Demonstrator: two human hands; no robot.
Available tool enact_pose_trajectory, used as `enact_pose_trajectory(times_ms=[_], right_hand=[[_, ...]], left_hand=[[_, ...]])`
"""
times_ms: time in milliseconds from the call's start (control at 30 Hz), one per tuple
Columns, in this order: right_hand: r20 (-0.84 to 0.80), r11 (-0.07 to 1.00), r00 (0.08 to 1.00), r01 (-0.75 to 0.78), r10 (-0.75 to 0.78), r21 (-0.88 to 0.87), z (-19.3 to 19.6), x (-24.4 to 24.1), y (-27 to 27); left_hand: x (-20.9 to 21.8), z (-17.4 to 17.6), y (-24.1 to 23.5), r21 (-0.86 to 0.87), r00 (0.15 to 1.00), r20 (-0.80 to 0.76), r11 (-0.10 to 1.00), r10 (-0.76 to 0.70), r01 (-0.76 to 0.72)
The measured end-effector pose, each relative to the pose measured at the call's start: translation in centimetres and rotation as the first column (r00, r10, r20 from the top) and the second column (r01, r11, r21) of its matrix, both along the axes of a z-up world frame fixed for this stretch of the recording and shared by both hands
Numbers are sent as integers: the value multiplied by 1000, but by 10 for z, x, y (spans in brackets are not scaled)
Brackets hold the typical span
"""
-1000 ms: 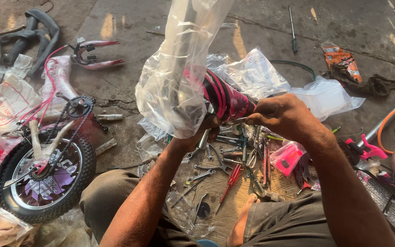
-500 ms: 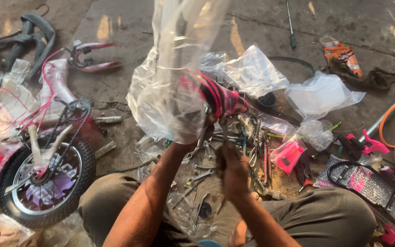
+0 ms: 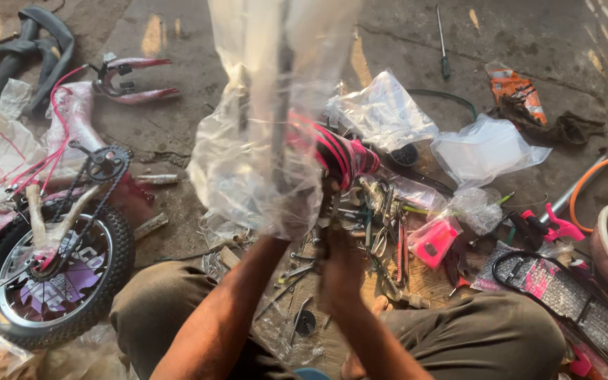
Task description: The person assembles a pink bicycle seat onto a metal seat post. They insert the post into the seat base, tighten the clamp with a wrench, and then use a screwdriver to secure the seat further.
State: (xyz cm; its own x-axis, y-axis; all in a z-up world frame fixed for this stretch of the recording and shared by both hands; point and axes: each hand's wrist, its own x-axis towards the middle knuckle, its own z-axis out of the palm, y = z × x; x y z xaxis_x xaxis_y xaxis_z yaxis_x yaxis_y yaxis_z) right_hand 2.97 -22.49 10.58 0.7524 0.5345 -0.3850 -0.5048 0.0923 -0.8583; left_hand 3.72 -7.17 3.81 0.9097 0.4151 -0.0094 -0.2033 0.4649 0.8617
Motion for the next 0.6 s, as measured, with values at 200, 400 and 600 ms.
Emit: enact_pose_trajectory(times_ms=[200, 400, 600], right_hand=[[242, 974, 957, -114, 160, -194, -48, 40, -29], [580, 684, 388, -230, 716, -692, 24, 153, -39], [-24, 984, 998, -59, 56, -170, -11, 34, -1]], left_hand=[[-6, -5, 13, 69, 999, -51, 997, -17, 20], [-23, -1, 12, 101, 998, -57, 995, 15, -9], [-19, -4, 1, 110, 998, -42, 993, 54, -49]])
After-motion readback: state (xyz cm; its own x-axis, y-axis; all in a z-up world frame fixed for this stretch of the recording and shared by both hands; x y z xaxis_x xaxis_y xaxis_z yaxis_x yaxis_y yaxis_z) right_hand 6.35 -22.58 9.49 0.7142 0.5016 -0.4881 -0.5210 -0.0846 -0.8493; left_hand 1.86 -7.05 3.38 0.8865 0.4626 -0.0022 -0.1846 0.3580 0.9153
